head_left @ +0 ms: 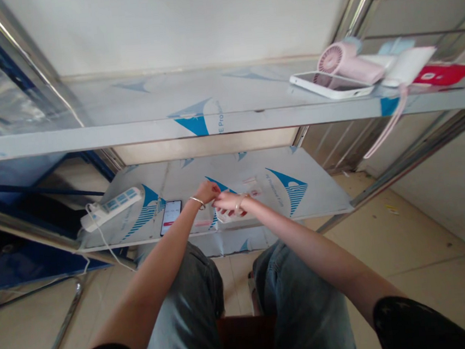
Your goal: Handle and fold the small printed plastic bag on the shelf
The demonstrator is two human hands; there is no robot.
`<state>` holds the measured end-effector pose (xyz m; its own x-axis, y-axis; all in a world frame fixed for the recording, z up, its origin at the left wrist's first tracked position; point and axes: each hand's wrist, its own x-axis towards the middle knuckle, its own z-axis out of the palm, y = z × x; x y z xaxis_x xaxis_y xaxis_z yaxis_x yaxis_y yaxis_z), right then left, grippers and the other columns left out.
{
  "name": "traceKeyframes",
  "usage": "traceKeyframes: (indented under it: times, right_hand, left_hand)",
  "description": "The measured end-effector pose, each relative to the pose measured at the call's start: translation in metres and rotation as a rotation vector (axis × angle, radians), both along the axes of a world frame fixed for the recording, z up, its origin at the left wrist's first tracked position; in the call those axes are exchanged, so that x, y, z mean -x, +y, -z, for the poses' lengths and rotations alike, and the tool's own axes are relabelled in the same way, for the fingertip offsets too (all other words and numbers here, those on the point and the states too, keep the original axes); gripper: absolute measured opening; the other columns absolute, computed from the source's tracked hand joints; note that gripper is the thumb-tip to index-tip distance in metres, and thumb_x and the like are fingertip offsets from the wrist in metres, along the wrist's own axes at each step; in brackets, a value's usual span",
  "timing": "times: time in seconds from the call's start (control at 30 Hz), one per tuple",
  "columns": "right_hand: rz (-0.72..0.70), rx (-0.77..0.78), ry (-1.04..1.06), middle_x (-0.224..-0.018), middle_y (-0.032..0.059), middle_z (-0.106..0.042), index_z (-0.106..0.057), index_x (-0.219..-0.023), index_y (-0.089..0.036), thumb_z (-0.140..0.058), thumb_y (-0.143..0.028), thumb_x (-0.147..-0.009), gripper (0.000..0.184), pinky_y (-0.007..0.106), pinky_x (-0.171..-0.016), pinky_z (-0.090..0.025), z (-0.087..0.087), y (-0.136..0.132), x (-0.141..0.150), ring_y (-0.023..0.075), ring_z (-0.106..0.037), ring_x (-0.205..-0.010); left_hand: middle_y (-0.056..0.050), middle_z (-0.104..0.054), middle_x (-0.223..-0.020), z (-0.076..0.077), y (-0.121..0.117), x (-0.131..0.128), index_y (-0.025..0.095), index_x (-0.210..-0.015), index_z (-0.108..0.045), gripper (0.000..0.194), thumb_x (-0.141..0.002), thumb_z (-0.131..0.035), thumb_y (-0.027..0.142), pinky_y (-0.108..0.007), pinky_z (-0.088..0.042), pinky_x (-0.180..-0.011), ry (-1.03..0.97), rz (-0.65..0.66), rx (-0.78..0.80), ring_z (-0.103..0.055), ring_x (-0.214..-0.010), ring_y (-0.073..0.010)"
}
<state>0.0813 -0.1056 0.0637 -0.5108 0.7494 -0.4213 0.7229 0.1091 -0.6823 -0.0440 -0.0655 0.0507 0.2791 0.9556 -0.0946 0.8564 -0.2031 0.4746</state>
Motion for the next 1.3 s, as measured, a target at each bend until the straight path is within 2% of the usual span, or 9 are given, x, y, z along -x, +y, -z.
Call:
traceKeyframes:
  times: [0.03, 0.07, 0.13, 0.23, 0.33, 0.53, 0.73, 1.03, 1.3]
  right_hand:
    - [0.045, 0.037, 0.011, -0.078, 0.0099, -0.069, -0.062, -0.087, -0.012, -0.050, -0.035, -0.089, 0.026, 0.025, -0.054, -0.049, -0.005, 0.007, -0.007, 0.0167, -0.063, -0.061]
    - [0.175, 0.134, 0.063, -0.076, 0.0101, -0.068, -0.061, -0.090, -0.013, -0.050, -0.038, -0.089, 0.027, 0.025, -0.054, -0.050, -0.007, 0.011, -0.014, 0.0160, -0.063, -0.058]
    - [0.328, 0.299, 0.115, -0.071, 0.0092, -0.067, -0.058, -0.092, -0.014, -0.048, -0.041, -0.089, 0.028, 0.027, -0.054, -0.051, -0.009, 0.013, -0.026, 0.0156, -0.062, -0.052]
    - [0.477, 0.371, 0.184, -0.068, 0.0078, -0.066, -0.053, -0.097, -0.015, -0.043, -0.044, -0.092, 0.032, 0.029, -0.055, -0.052, -0.005, 0.013, -0.039, 0.0160, -0.062, -0.052]
    - [0.548, 0.388, 0.330, -0.070, 0.0082, -0.065, -0.052, -0.098, -0.015, -0.039, -0.046, -0.094, 0.034, 0.030, -0.056, -0.054, -0.001, 0.018, -0.046, 0.0175, -0.064, -0.057]
    - [0.581, 0.335, 0.497, -0.070, 0.0067, -0.065, -0.057, -0.084, -0.013, -0.047, -0.025, -0.091, 0.017, 0.029, -0.059, -0.055, -0.002, 0.024, -0.049, 0.0150, -0.064, -0.059]
    - [0.605, 0.325, 0.508, -0.075, 0.0062, -0.068, -0.059, -0.080, -0.012, -0.045, -0.008, -0.088, 0.016, 0.028, -0.060, -0.053, -0.020, 0.021, -0.055, 0.0124, -0.062, -0.058]
    - [0.508, 0.363, 0.533, -0.084, 0.0093, -0.069, -0.058, -0.082, -0.011, -0.048, -0.006, -0.087, 0.012, 0.027, -0.062, -0.054, -0.033, 0.018, -0.069, 0.0139, -0.065, -0.064]
    - [0.449, 0.338, 0.507, -0.082, 0.0105, -0.069, -0.058, -0.082, -0.012, -0.054, -0.010, -0.084, 0.005, 0.028, -0.062, -0.054, -0.037, 0.016, -0.078, 0.0185, -0.067, -0.069]
  left_hand:
    - [-0.007, -0.072, -0.082, -0.002, -0.001, -0.001, 0.011, -0.084, -0.073, 0.020, -0.072, -0.058, 0.011, -0.019, -0.047, -0.068, -0.034, 0.000, -0.009, -0.065, -0.075, -0.0150]
    - [-0.007, -0.072, -0.082, -0.003, -0.002, -0.002, 0.011, -0.085, -0.072, 0.019, -0.073, -0.058, 0.011, -0.019, -0.047, -0.067, -0.078, -0.001, -0.013, -0.065, -0.074, -0.0144]
    - [-0.005, -0.072, -0.080, -0.004, -0.003, -0.004, 0.011, -0.086, -0.071, 0.017, -0.074, -0.058, 0.012, -0.018, -0.048, -0.065, -0.183, 0.001, -0.005, -0.065, -0.072, -0.0127]
    - [-0.004, -0.071, -0.077, -0.005, -0.004, -0.009, 0.011, -0.086, -0.070, 0.016, -0.076, -0.057, 0.012, -0.017, -0.049, -0.063, -0.298, -0.006, 0.016, -0.065, -0.068, -0.0112]
    - [-0.003, -0.072, -0.078, -0.008, -0.005, -0.014, 0.012, -0.086, -0.070, 0.017, -0.074, -0.057, 0.009, -0.017, -0.049, -0.065, -0.355, 0.015, 0.008, -0.065, -0.070, -0.0108]
    - [-0.001, -0.072, -0.077, -0.011, -0.004, -0.018, 0.014, -0.083, -0.073, 0.016, -0.073, -0.062, 0.019, -0.018, -0.048, -0.067, -0.347, 0.088, -0.083, -0.065, -0.073, -0.0125]
    - [-0.003, -0.073, -0.083, -0.009, -0.003, -0.014, 0.013, -0.088, -0.074, 0.022, -0.073, -0.061, 0.022, -0.019, -0.049, -0.068, -0.434, 0.100, -0.064, -0.065, -0.076, -0.0142]
    - [-0.006, -0.073, -0.086, -0.021, -0.014, -0.021, 0.012, -0.094, -0.074, 0.026, -0.073, -0.065, 0.024, -0.022, -0.051, -0.072, -0.516, 0.156, -0.041, -0.067, -0.078, -0.0163]
    - [-0.006, -0.073, -0.084, -0.025, -0.017, -0.026, 0.012, -0.094, -0.074, 0.024, -0.076, -0.062, 0.021, -0.022, -0.050, -0.071, -0.467, 0.162, -0.059, -0.066, -0.076, -0.0151]
